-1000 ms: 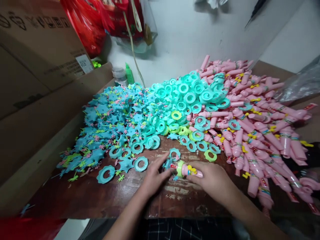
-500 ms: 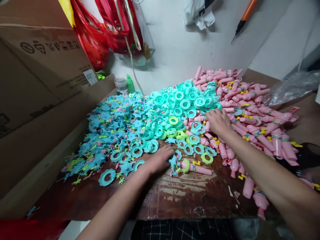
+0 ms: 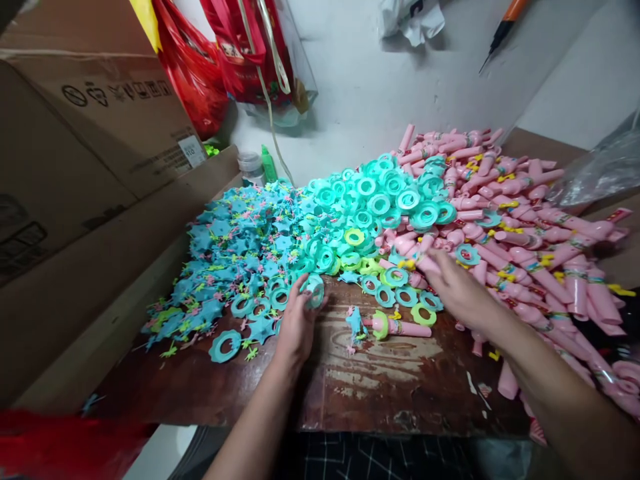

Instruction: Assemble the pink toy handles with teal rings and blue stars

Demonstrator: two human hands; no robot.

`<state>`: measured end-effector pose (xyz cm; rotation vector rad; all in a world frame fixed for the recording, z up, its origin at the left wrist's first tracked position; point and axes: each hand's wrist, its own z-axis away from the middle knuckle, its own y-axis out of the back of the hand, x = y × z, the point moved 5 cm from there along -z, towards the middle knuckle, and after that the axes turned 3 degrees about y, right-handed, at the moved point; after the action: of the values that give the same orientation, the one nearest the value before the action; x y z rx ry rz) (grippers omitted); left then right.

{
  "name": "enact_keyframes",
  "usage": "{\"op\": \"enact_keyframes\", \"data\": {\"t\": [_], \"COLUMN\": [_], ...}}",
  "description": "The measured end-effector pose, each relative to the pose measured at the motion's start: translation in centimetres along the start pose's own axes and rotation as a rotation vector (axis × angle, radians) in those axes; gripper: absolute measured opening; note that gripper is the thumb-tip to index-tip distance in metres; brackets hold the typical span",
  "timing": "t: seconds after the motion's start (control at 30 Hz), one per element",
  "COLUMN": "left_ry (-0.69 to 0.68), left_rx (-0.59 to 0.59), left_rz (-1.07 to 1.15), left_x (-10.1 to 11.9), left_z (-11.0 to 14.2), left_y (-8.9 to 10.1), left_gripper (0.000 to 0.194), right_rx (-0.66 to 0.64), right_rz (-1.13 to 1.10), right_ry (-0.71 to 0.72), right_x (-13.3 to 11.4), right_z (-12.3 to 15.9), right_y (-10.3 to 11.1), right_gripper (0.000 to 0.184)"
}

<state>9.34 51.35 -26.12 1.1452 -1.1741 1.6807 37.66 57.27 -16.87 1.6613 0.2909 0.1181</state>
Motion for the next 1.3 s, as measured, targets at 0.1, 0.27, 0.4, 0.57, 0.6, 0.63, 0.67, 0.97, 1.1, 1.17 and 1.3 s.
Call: {"op": "enact_keyframes", "data": {"t": [0.1,0.27,0.4,0.57,0.6,0.63,0.67,0.97,1.1,1.17,1.3], "left_ry": [0.162,0.242,0.270,0.265,0.233,0.158,0.042,-0.167,-0.233,-0.323,-0.561], "left_rx": [-0.034,-0.004,-0.209,-0.310,-0.273,-0.188,-0.054,0.465,0.381,0.416,0.608], "left_rz": [0.448,0.532,0.493,0.317,0.208,0.068,-0.106,-1.392,-1.391,-1.338,-0.883], "left_x": [-0.3,-0.5,-0.9,-1.5,-1.4,-1.0,-0.1,7.8,8.7,9.8,11.3], "left_z": [1.1,3.2,5.3,6.8,6.2,5.1,3.7,-10.6,-11.2,-9.6,-3.2], "left_y": [-2.1,-4.6,-5.2,-4.3,-3.6,-2.4,-0.9,10.8,10.9,10.3,8.7], "left_gripper": [0.041,0.050,0.049,0.050,0.050,0.049,0.048,0.060,0.059,0.056,0.051], "right_rx": [-0.254,-0.338,-0.444,-0.965,-0.979,-0.982,-0.984,-0.901,-0.857,-0.855,-0.819], "right_rz": [-0.418,-0.490,-1.017,-1.958,-2.024,-2.035,-2.000,-1.565,-1.526,-1.519,-1.437], "right_ry": [0.012,-0.026,-0.106,-0.485,-0.513,-0.515,-0.500,-0.444,-0.441,-0.421,-0.380], "right_x": [-5.5,-11.5,-12.1,-14.0,-14.2,-14.4,-14.5,-12.7,-12.3,-12.2,-11.3], "right_z": [5.2,10.5,11.9,14.0,14.0,14.0,13.9,13.5,13.0,12.7,11.9], "right_y": [-2.7,-6.6,-7.4,-8.3,-8.4,-8.7,-9.1,-12.5,-12.9,-12.9,-13.1], "right_gripper": [0.054,0.050,0.046,0.050,0.050,0.050,0.052,0.075,0.078,0.075,0.069]}}
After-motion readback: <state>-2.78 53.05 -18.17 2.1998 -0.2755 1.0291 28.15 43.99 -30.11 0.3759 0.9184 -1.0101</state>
